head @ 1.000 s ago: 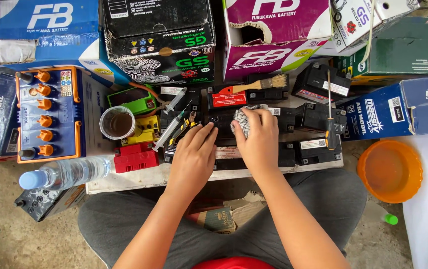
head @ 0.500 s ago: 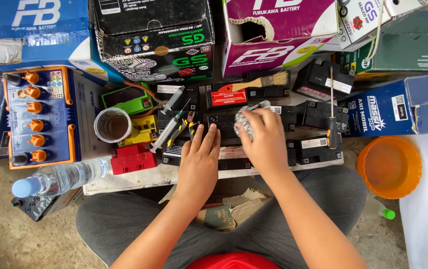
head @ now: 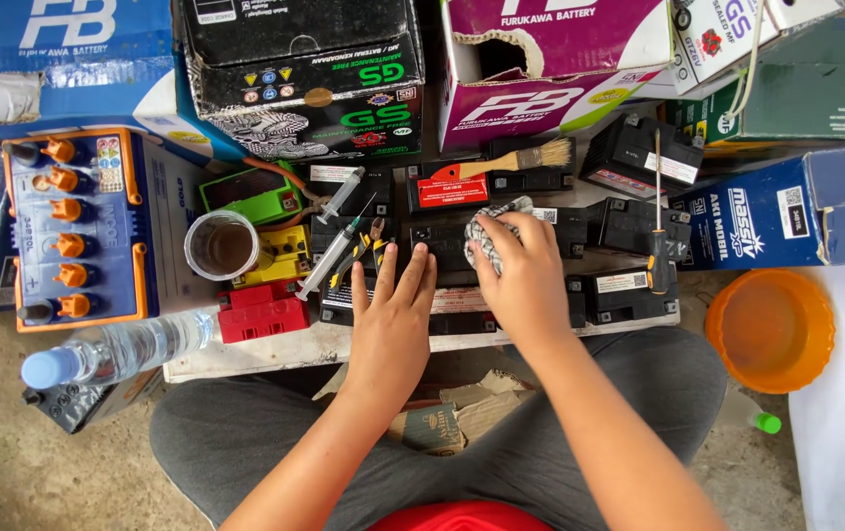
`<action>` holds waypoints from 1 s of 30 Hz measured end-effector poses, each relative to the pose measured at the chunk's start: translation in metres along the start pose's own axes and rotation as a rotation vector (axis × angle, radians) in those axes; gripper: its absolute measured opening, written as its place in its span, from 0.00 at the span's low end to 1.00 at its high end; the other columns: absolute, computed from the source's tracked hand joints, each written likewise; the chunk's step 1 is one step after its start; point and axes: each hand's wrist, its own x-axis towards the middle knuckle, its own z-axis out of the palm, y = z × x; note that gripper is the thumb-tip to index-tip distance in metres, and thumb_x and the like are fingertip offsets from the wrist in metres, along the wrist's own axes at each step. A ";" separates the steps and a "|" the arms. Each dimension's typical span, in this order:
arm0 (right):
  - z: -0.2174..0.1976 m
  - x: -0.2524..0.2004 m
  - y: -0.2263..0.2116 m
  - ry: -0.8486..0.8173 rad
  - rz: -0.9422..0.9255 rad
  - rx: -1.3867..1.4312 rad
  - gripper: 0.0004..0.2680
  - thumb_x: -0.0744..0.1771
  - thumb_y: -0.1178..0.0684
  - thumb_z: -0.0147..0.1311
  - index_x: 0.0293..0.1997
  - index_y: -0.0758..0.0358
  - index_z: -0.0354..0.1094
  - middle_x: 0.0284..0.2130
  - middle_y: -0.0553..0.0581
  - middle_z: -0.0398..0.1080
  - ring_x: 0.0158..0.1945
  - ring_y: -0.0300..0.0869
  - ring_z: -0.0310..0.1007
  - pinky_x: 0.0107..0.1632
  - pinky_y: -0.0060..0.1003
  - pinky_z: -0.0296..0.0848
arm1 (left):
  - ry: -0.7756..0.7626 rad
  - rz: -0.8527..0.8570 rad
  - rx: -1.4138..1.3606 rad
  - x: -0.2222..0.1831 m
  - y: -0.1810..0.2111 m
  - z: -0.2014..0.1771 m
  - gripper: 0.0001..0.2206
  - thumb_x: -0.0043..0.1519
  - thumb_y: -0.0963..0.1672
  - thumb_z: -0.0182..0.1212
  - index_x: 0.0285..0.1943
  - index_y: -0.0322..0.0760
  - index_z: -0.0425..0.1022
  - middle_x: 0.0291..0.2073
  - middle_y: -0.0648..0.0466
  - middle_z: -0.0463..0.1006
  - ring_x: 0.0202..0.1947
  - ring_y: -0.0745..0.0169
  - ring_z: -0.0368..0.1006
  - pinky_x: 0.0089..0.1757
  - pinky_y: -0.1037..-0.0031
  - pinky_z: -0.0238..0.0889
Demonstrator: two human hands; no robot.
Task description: Cleaning and inspecting small lead-acid batteries using a brush and a cloth
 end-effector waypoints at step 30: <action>-0.004 0.005 0.002 -0.026 0.117 -0.028 0.10 0.66 0.60 0.60 0.52 0.67 0.76 0.44 0.63 0.69 0.52 0.55 0.69 0.56 0.47 0.72 | -0.049 -0.038 0.016 0.001 0.004 -0.002 0.35 0.54 0.40 0.57 0.76 0.43 0.59 0.75 0.56 0.59 0.75 0.41 0.50 0.66 0.27 0.30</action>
